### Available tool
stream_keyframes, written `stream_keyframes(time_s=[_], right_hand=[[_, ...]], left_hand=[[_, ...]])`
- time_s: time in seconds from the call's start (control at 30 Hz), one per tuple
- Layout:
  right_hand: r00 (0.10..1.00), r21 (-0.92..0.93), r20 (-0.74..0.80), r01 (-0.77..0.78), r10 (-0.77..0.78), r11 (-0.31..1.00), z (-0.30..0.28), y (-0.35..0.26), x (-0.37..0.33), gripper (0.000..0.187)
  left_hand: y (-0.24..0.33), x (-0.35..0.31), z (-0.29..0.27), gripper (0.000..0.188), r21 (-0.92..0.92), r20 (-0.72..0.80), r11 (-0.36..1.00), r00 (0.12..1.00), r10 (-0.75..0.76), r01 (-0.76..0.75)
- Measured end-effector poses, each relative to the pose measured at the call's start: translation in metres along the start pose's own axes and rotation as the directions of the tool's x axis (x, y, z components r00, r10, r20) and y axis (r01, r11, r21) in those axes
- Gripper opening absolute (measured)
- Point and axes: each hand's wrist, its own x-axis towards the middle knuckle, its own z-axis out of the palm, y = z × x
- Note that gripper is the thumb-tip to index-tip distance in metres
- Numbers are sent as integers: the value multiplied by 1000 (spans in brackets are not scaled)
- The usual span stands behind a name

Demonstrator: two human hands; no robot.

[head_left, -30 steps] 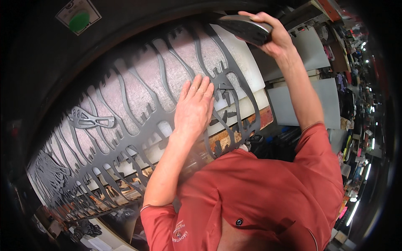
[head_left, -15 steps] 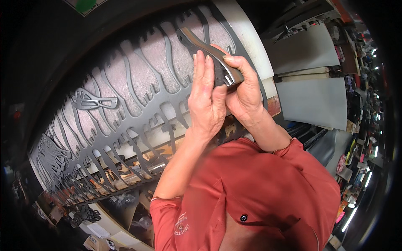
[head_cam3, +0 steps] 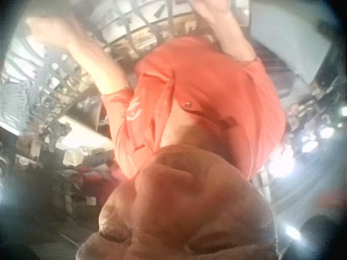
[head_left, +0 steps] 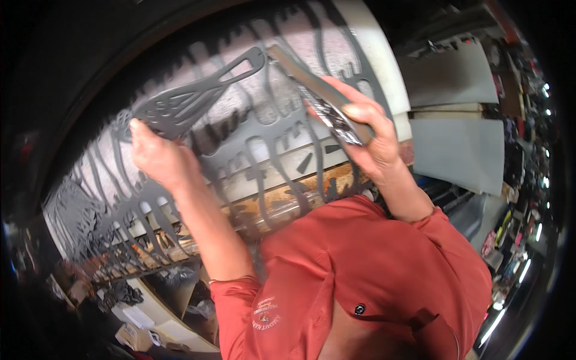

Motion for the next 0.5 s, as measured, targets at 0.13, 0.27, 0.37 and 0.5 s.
stream_keyframes(time_s=[0.13, 0.27, 0.37, 0.5], right_hand=[[942, -620, 219, 335, -254, 709, -14, 0, 4, 63], [823, -839, 543, 520, -169, -164, -3, 10, 18, 59], [724, -756, 653, 638, -223, -147, 23, 17, 38, 51], [595, -617, 777, 785, -206, -62, 82, 55, 96, 47]], left_hand=[[17, 72, -78, 30, 12, 19, 995, 995, -102, 102], [18, 119, -122, 33, 283, 3, 958, 999, 34, -34], [6, 132, -128, 37, 567, -18, 821, 996, 82, -58], [-13, 133, -113, 28, 808, 37, 574, 985, 170, -129]])
